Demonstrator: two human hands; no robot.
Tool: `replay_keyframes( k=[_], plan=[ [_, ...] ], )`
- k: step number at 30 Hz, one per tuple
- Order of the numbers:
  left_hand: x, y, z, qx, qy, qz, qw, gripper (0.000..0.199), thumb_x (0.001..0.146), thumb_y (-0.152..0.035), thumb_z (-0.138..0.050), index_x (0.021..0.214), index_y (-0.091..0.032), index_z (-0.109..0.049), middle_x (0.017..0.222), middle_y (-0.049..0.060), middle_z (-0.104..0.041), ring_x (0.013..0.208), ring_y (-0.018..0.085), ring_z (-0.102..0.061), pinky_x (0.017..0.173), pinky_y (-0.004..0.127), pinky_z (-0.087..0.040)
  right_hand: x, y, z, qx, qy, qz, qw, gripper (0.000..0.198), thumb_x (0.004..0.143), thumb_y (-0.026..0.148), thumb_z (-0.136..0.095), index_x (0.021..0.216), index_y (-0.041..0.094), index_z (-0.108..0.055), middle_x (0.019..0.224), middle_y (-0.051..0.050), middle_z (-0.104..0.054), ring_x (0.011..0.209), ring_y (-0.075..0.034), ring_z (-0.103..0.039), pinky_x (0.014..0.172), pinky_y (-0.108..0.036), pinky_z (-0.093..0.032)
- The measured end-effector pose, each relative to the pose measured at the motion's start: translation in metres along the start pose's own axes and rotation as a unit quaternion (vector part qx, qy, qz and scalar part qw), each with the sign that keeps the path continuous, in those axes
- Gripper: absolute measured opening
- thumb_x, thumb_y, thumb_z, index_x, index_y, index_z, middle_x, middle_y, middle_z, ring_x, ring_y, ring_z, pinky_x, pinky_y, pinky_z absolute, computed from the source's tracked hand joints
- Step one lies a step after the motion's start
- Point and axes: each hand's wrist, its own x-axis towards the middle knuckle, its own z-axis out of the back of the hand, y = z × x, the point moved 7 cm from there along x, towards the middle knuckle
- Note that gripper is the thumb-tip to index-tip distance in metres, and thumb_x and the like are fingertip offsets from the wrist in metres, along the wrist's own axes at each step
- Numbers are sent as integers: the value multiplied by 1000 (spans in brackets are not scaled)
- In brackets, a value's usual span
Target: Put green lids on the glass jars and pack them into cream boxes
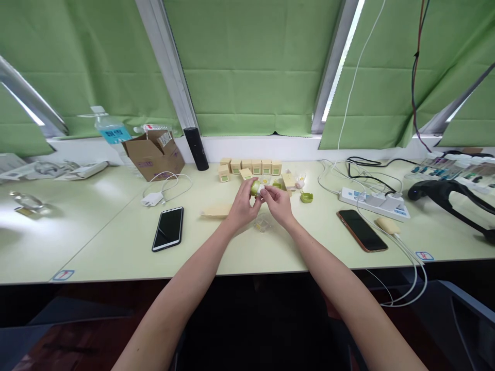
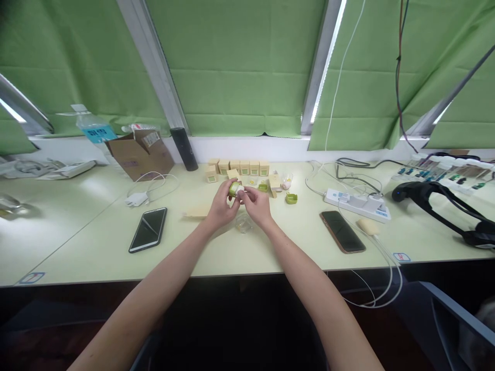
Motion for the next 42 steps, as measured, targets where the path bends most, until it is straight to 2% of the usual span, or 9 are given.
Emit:
replay_keyframes(
  k=[3,6,9,15,19,22,32,37,42],
  plan=[
    [3,15,0,-102,-4,78,992,50,95,-30,-61,143,-18,-54,127,15,-67,104,23,-68,88,37,-58,-4,14,6,-107,-7,103,989,46,94,58,-66,119,20,-75,101,-10,-78,85,-24,-75,77,-40,-66],
    [5,23,-3,-209,23,125,970,48,94,-36,-65,137,-17,-60,124,13,-71,109,24,-68,93,37,-58,-10,27,7,-218,-6,214,952,43,97,42,-65,136,23,-66,121,-14,-69,86,-22,-71,74,-39,-65],
    [6,21,-4,-254,51,140,956,44,90,-37,-68,130,-17,-66,122,13,-72,107,24,-69,95,39,-58,-14,28,3,-295,30,267,917,40,100,30,-60,139,25,-63,132,-16,-61,94,-24,-70,71,-38,-65],
    [7,15,-5,-256,71,138,954,42,90,-35,-67,127,-16,-69,111,12,-75,100,24,-70,90,40,-60,-13,22,-2,-344,58,293,890,39,104,22,-50,140,27,-63,134,-17,-60,95,-24,-70,77,-40,-64],
    [6,15,-7,-234,51,136,961,40,90,-37,-67,125,-17,-68,119,13,-73,105,24,-69,92,38,-59,-15,26,-2,-363,44,321,873,37,106,23,-46,138,24,-64,127,-17,-64,104,-25,-70,87,-42,-64],
    [4,17,-7,-202,36,143,968,42,92,-41,-68,126,-17,-67,110,12,-73,103,25,-69,92,39,-59,-16,28,-4,-378,46,334,862,37,107,23,-46,137,22,-65,126,-18,-64,104,-25,-71,90,-42,-63],
    [0,9,-15,-279,75,134,948,66,89,-60,-74,138,-21,-53,113,12,-69,97,23,-69,89,36,-59,-17,25,-3,-384,26,328,863,38,107,23,-44,136,24,-67,125,-18,-65,97,-24,-72,85,-41,-63],
    [2,9,-14,-287,69,129,947,60,89,-63,-73,130,-21,-56,117,11,-67,104,23,-68,95,36,-57,-19,24,-5,-394,25,334,856,40,105,22,-47,139,25,-66,122,-17,-66,94,-24,-72,79,-39,-64],
    [3,7,-17,-337,98,131,927,61,89,-63,-73,130,-22,-56,123,13,-67,112,25,-68,96,36,-57,-18,24,-6,-389,24,322,863,42,104,22,-45,141,24,-65,121,-18,-66,94,-25,-71,80,-40,-64]
  ],
)
